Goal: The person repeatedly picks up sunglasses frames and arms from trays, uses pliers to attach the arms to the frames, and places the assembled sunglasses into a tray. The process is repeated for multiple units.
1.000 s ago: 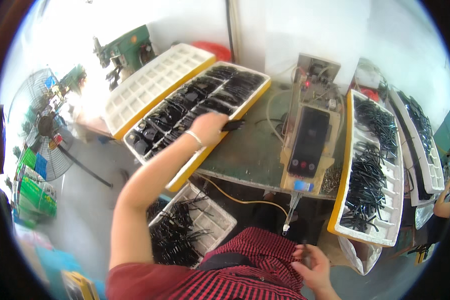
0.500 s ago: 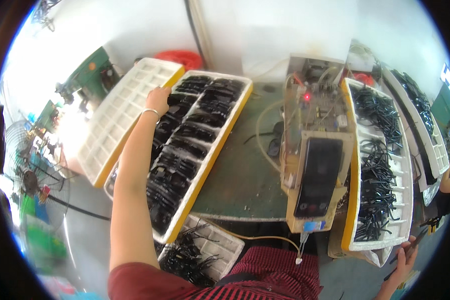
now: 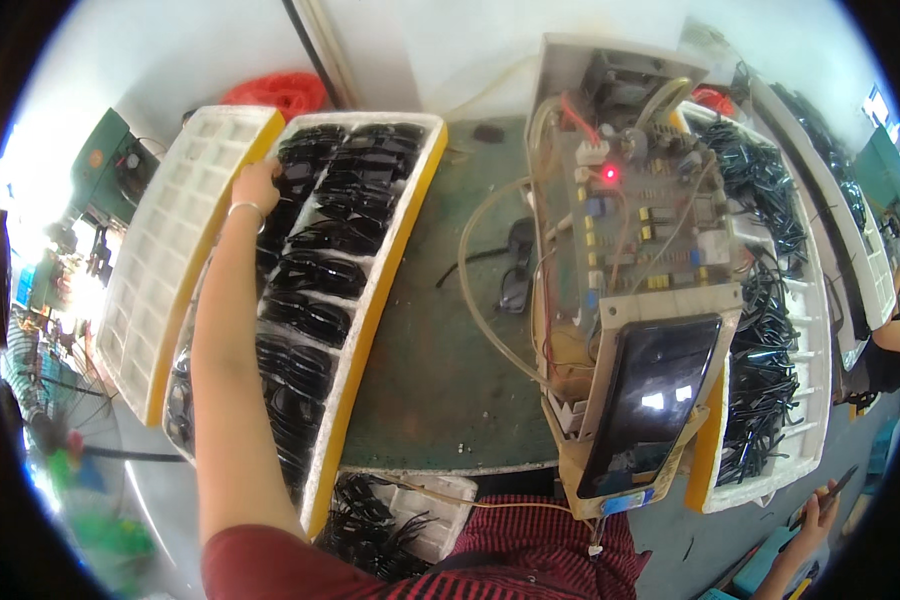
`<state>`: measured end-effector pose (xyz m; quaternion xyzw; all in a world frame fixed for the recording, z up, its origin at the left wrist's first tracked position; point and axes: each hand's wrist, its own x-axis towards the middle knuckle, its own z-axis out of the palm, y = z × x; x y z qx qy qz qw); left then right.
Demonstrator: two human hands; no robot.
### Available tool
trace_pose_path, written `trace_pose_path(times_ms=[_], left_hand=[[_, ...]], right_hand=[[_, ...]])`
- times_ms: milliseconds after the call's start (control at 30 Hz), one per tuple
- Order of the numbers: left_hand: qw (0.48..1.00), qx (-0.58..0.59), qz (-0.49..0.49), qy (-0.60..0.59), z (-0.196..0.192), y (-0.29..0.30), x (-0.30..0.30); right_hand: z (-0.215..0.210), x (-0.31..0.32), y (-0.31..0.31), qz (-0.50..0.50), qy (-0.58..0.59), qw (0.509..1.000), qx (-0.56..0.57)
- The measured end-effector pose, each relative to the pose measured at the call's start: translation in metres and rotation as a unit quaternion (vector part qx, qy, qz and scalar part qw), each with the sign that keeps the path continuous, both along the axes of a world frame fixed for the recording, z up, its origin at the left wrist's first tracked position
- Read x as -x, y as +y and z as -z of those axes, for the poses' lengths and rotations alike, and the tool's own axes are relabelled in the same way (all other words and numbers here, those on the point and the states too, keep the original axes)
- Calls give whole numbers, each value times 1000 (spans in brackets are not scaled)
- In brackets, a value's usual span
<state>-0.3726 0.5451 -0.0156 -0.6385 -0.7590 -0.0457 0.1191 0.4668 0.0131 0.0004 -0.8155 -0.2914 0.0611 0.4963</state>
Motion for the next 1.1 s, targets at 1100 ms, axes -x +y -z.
trace_pose_path(times_ms=[1100], left_hand=[[965, -189, 181, 30, -48, -123, 6]], right_hand=[[26, 31, -11, -27, 62, 997, -29]])
